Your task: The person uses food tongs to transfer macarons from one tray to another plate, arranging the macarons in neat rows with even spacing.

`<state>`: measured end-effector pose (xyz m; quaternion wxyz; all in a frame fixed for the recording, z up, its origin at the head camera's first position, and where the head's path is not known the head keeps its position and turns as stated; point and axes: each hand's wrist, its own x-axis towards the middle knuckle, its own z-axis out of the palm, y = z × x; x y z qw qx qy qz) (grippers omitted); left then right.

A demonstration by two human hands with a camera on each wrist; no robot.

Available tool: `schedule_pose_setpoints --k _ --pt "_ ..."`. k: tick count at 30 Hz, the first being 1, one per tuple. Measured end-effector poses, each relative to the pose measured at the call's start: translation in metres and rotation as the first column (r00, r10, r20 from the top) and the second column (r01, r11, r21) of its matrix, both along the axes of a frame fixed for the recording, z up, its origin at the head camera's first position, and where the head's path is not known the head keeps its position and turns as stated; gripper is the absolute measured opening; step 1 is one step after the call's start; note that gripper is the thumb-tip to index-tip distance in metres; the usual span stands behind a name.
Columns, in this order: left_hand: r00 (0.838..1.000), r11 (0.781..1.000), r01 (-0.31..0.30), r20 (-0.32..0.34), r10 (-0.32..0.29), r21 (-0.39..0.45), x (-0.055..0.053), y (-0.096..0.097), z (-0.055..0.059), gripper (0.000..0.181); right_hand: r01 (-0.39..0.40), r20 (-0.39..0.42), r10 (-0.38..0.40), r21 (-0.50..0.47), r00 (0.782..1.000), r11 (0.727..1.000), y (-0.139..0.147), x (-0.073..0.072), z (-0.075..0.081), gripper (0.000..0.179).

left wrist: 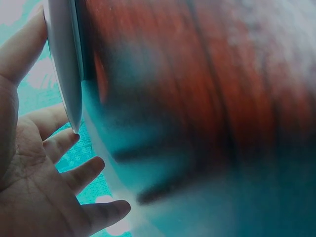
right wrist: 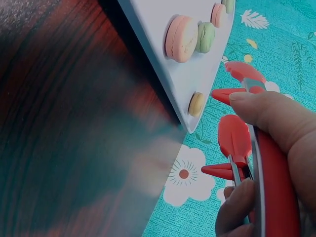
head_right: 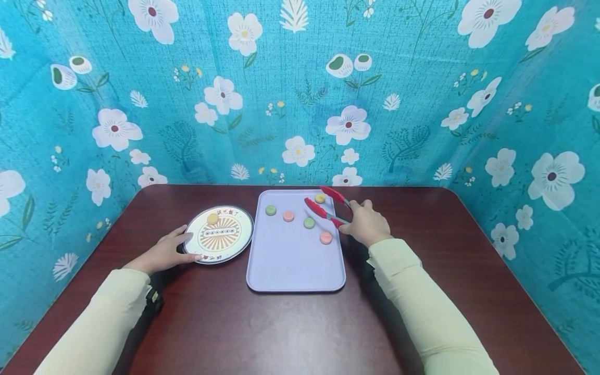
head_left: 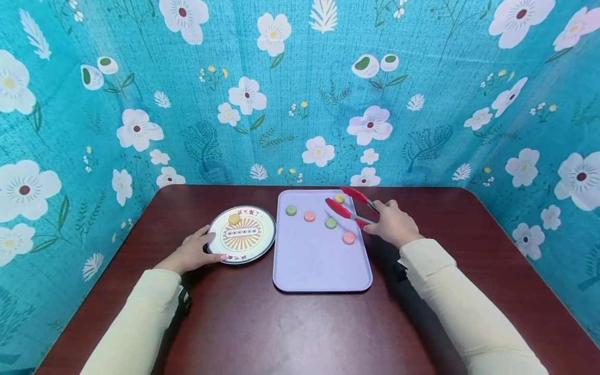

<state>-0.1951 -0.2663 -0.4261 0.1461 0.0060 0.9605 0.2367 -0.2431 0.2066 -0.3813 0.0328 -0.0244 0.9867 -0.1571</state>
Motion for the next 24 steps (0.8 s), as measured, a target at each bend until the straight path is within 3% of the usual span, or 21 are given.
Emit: schedule_pose_setpoints --k 24 --pt "1.0 1.0 0.014 0.0 -0.014 0.01 0.0018 0.0008 0.0029 0.1 0.0 0.017 0.0 0.031 1.0 1.0 0.0005 -0.0083 0.0005 0.088"
